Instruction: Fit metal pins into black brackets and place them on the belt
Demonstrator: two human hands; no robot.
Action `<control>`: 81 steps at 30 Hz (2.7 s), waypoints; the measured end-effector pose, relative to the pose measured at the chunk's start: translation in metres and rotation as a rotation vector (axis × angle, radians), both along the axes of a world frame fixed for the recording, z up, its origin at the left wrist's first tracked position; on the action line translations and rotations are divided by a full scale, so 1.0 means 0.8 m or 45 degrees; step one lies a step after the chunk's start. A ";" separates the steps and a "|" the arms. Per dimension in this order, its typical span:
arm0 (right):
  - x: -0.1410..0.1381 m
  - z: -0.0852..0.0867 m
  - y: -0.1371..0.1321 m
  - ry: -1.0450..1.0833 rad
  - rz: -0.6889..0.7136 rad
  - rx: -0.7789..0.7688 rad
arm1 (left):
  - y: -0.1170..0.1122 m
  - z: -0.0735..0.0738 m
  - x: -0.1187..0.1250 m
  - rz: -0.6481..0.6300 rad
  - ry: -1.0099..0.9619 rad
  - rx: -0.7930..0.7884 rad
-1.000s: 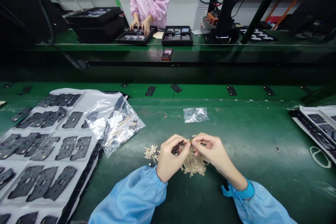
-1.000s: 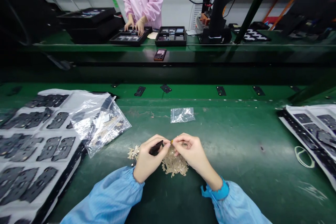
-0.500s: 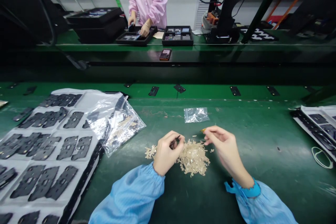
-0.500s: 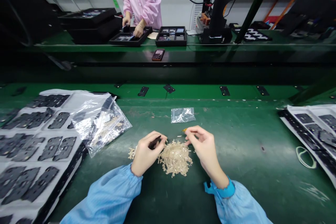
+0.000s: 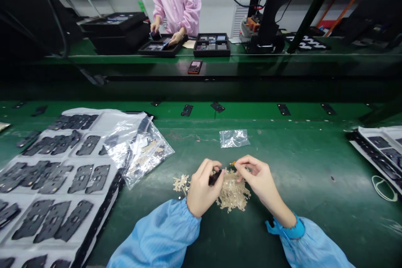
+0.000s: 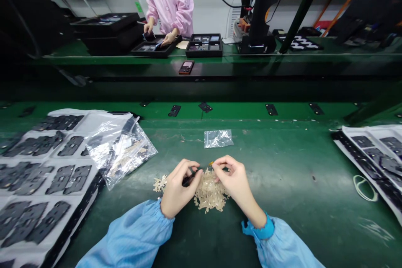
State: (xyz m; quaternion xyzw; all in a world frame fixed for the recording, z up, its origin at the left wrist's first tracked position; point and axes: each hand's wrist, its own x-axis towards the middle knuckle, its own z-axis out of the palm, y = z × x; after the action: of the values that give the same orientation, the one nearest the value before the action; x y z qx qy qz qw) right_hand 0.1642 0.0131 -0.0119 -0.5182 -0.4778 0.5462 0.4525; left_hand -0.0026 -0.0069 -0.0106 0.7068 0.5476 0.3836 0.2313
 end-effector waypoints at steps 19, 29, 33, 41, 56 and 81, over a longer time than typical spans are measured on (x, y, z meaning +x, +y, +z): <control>-0.014 0.002 -0.011 0.150 0.125 -0.071 | 0.000 -0.005 0.006 0.051 -0.535 -0.280; -0.009 0.000 -0.010 0.312 0.156 -0.258 | 0.003 -0.008 0.006 -0.043 -1.016 -0.787; -0.013 0.003 -0.012 0.292 0.091 -0.169 | 0.005 -0.006 0.005 -0.049 -0.995 -0.826; -0.021 0.015 -0.020 0.350 0.107 -0.147 | 0.013 -0.012 -0.008 0.213 -1.266 -0.658; -0.018 0.008 -0.021 0.155 0.292 -0.234 | 0.015 -0.006 -0.010 0.271 -0.825 -0.409; -0.019 0.019 -0.017 0.398 0.246 -0.415 | 0.012 -0.003 -0.009 0.250 -0.839 -0.432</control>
State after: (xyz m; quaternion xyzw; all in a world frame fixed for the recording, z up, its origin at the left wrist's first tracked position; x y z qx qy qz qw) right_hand 0.1487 -0.0003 0.0033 -0.4452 -0.3550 0.7304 0.3771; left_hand -0.0100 0.0027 -0.0132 0.4416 0.5646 0.5144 0.4708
